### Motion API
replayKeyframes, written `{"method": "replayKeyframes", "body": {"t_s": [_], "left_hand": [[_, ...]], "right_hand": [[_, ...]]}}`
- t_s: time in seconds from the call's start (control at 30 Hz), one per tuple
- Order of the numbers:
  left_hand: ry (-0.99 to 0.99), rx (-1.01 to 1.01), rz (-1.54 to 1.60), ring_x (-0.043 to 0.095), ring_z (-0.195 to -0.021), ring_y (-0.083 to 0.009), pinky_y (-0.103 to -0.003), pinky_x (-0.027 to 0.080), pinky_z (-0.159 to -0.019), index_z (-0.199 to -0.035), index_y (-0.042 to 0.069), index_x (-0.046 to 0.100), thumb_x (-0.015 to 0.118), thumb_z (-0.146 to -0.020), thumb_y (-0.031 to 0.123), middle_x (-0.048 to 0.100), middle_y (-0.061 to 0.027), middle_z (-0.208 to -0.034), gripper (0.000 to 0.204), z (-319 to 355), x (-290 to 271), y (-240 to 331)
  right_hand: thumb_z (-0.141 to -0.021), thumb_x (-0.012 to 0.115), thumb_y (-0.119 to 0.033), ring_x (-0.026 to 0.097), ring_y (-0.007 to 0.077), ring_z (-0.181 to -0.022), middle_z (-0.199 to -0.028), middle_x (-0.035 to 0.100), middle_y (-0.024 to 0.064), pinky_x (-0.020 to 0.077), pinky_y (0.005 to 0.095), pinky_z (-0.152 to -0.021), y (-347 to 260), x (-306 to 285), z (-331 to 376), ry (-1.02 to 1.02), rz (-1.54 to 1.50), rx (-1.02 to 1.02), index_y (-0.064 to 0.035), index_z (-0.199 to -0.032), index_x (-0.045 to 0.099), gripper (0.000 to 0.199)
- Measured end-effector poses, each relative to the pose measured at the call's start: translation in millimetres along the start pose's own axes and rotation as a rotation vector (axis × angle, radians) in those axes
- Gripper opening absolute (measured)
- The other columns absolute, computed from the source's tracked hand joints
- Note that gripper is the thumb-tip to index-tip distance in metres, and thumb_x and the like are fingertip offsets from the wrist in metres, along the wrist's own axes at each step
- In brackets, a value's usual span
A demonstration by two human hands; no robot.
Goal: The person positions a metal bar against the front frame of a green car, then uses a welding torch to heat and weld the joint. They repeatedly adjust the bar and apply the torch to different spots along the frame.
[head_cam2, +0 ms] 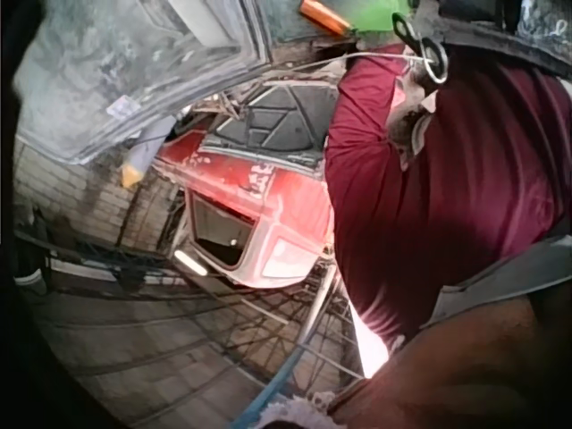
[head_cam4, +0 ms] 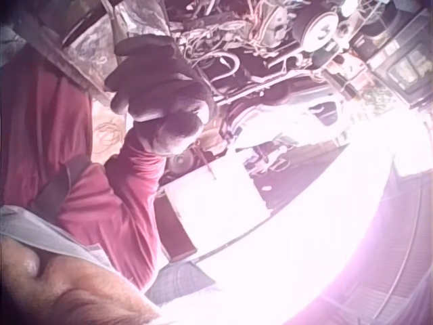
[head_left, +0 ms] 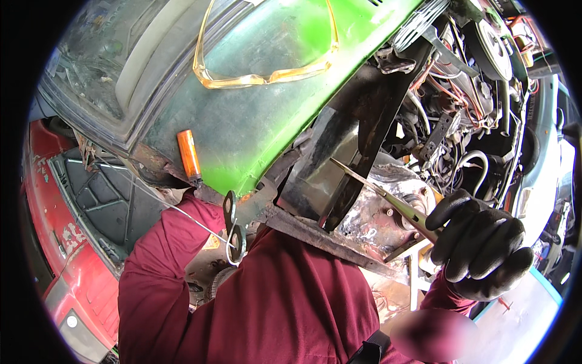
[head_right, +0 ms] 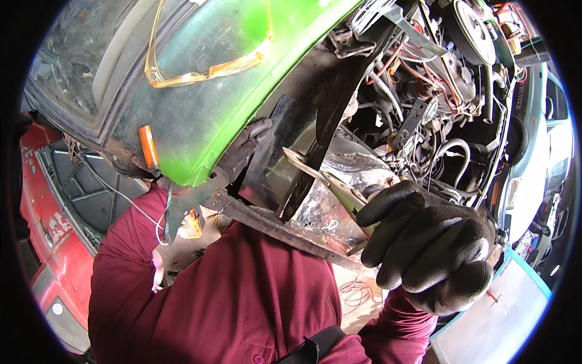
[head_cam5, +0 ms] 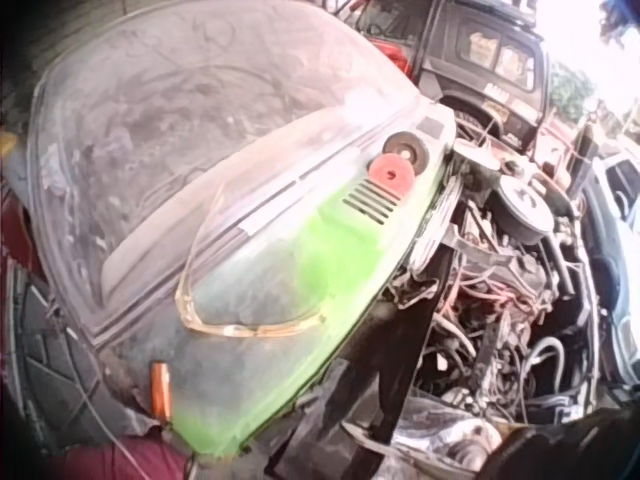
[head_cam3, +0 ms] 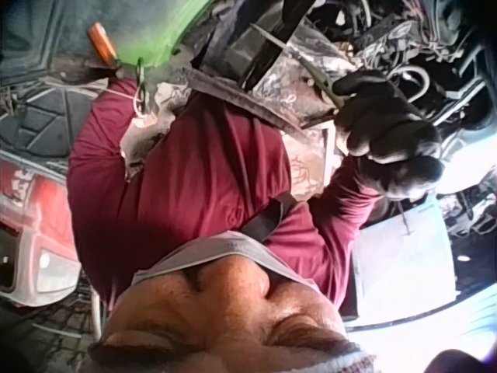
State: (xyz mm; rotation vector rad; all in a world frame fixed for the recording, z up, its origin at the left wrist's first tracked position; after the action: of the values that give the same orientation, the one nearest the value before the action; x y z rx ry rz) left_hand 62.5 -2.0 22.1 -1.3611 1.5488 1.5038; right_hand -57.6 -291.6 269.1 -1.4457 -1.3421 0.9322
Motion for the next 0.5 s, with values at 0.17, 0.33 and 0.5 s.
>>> {"method": "replayKeyframes", "body": {"t_s": [0.17,0.33,0.5], "left_hand": [[-0.006,0.035,-0.078,0.031,-0.167,-0.0332,-0.049,0.027,-0.137,-0.172,0.008,0.037,0.052,-0.111,0.028,0.034,-0.0130,-0.180,0.066,-2.7,2.4,-6.1],[-0.019,0.035,-0.167,0.031,-0.167,-0.0337,-0.050,0.026,-0.137,-0.172,0.008,0.038,0.053,-0.110,0.027,0.035,-0.0129,-0.180,0.066,-12.8,1.0,-11.5],[-0.081,-0.123,-0.151,0.030,-0.167,-0.0361,-0.052,0.025,-0.137,-0.170,0.009,0.041,0.055,-0.108,0.023,0.036,-0.0123,-0.179,0.066,-21.6,0.4,-6.5]], "right_hand": [[-0.122,0.029,-0.051,0.065,0.0193,-0.055,-0.063,0.063,-0.0003,0.0583,0.0480,-0.081,-0.1,-5.4,0.9,-0.051,0.002,-0.018,-0.0192,-0.085,0.058,0.056],[-0.122,0.024,-0.051,0.069,0.0250,-0.070,-0.076,0.066,0.0085,0.0586,0.0499,-0.090,4.7,-13.3,7.3,-0.071,-0.035,-0.072,-0.0107,-0.102,0.062,0.059],[-0.122,0.030,-0.049,0.071,0.0311,-0.116,-0.127,0.068,0.0243,0.0544,0.0492,-0.109,-17.8,-37.1,30.6,0.150,0.598,0.017,0.0056,-0.148,0.055,0.066]]}}
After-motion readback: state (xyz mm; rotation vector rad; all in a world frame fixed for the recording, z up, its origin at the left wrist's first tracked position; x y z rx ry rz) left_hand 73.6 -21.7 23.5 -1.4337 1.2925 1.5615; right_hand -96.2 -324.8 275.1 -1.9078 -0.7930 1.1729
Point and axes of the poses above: each hand's wrist, its own z-axis away from the middle knuckle, its own x-axis out of the palm, y = z × x, the point moved 2 cm from there along -z, towards the middle knuckle
